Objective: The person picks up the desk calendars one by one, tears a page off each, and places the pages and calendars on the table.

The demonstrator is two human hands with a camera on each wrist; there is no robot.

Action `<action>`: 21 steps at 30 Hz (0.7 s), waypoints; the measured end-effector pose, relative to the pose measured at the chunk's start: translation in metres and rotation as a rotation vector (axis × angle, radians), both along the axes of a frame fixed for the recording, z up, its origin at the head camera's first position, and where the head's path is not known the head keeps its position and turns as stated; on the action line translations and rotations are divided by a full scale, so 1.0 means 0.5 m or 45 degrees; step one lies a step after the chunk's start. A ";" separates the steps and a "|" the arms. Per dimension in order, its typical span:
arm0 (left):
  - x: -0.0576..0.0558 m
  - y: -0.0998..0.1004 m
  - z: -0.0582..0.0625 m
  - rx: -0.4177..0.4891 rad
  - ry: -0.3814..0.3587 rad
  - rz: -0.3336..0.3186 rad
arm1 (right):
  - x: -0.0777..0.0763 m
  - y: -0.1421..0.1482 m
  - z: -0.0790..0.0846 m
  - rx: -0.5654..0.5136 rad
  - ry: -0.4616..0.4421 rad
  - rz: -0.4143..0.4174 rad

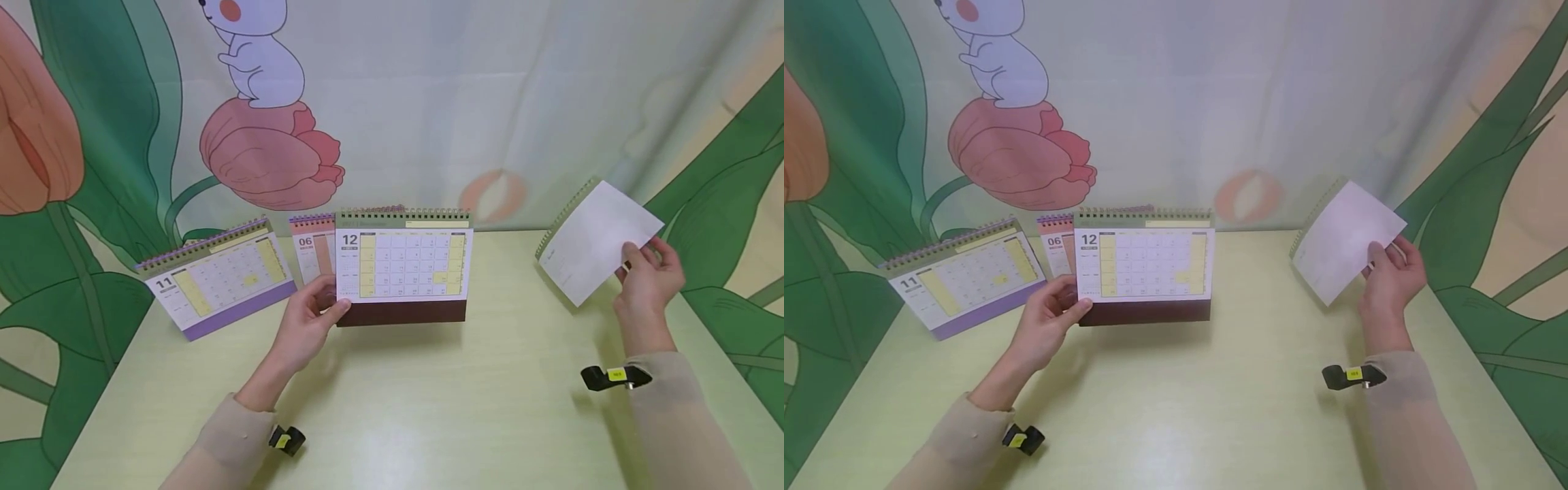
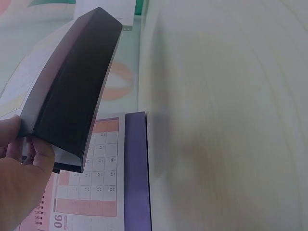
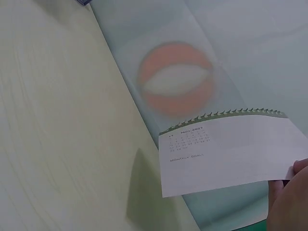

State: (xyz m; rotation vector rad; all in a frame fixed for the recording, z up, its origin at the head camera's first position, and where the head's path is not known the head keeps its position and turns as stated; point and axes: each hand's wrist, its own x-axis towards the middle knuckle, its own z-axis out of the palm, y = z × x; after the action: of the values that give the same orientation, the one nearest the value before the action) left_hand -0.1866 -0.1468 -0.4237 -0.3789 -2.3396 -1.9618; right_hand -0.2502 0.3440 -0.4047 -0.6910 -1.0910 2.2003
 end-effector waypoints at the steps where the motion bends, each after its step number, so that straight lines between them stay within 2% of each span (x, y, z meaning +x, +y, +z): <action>1: -0.001 0.000 -0.001 0.002 -0.002 -0.001 | 0.000 0.000 -0.001 0.000 0.013 -0.008; 4: -0.001 0.001 -0.002 0.000 -0.015 -0.004 | 0.001 -0.001 -0.002 0.020 0.040 -0.034; 9: -0.003 0.001 -0.005 -0.003 -0.024 0.000 | 0.002 0.000 -0.007 0.130 0.071 -0.078; 15: -0.005 0.006 -0.006 0.005 -0.015 -0.017 | 0.002 0.005 -0.011 0.340 0.107 -0.204; 21: -0.007 0.009 -0.007 0.006 -0.018 -0.031 | 0.011 -0.005 0.001 0.593 0.093 -0.314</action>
State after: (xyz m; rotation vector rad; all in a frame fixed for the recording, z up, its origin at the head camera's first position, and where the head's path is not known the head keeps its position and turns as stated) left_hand -0.1899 -0.1424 -0.4272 -0.3964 -2.3497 -1.9864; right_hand -0.2446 0.3413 -0.4042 -0.5014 -1.3382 1.6669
